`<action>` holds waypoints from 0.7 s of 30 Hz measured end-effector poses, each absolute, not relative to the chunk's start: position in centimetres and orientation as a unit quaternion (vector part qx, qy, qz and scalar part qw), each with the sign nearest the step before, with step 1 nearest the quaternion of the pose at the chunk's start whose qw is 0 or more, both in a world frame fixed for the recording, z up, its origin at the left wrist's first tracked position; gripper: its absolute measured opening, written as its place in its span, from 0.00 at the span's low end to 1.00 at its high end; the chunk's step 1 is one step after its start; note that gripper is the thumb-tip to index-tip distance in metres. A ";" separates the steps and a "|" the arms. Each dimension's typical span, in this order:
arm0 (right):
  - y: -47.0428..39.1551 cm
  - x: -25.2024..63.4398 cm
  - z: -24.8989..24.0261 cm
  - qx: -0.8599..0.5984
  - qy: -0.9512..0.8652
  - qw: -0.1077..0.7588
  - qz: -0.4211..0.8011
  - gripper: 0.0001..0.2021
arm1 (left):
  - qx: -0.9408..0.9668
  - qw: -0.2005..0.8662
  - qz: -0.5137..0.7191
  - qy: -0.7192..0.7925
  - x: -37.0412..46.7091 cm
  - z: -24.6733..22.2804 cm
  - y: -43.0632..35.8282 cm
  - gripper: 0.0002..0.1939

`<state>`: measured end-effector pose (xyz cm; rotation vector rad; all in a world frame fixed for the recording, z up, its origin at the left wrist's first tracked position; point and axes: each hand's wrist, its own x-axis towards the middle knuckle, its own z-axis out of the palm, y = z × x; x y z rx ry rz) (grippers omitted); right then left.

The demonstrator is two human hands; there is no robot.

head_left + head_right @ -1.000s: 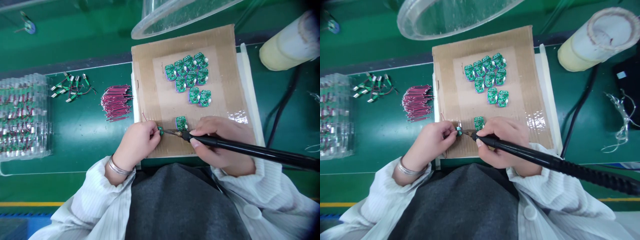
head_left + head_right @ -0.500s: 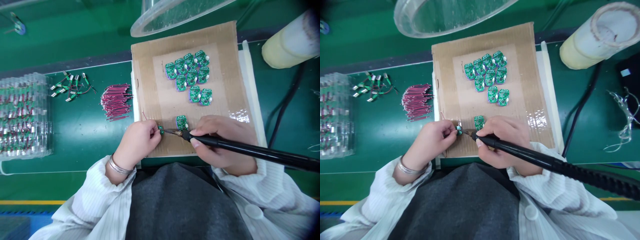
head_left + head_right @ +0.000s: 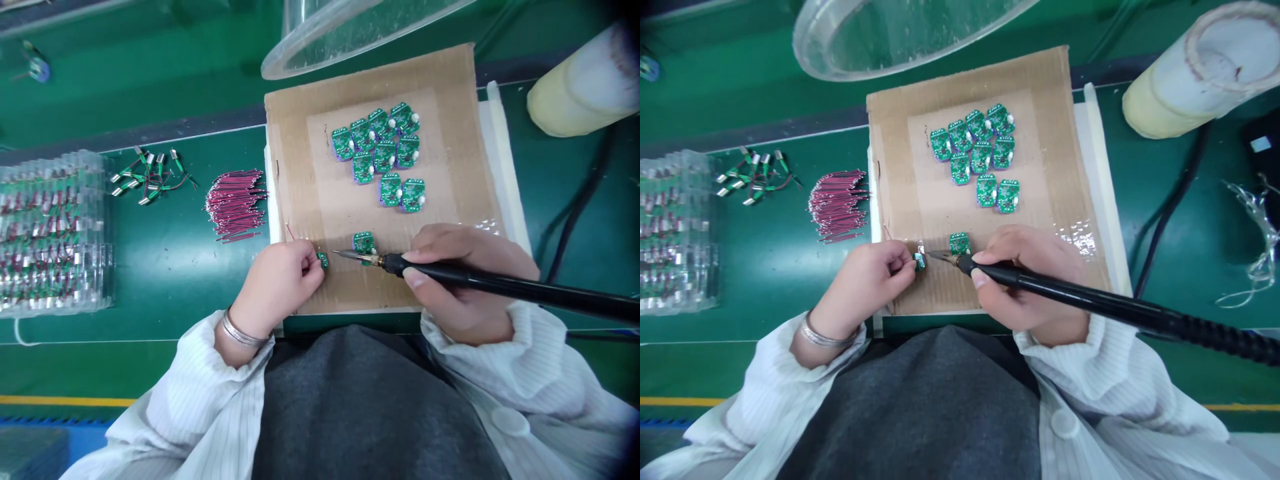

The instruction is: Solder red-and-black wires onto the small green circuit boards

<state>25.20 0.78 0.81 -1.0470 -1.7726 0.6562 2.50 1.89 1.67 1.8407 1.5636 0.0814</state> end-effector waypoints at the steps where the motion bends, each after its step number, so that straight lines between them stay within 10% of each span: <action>1: 0.8 25.2 0.4 -0.429 -0.708 0.487 0.278 0.11 | 0.713 0.353 0.032 0.605 2.5 1.6 1.9 0.09; 21: 0.9 25.2 -0.5 -0.410 -0.669 0.549 0.290 0.13 | 0.727 0.330 0.018 0.601 2.6 1.7 1.6 0.09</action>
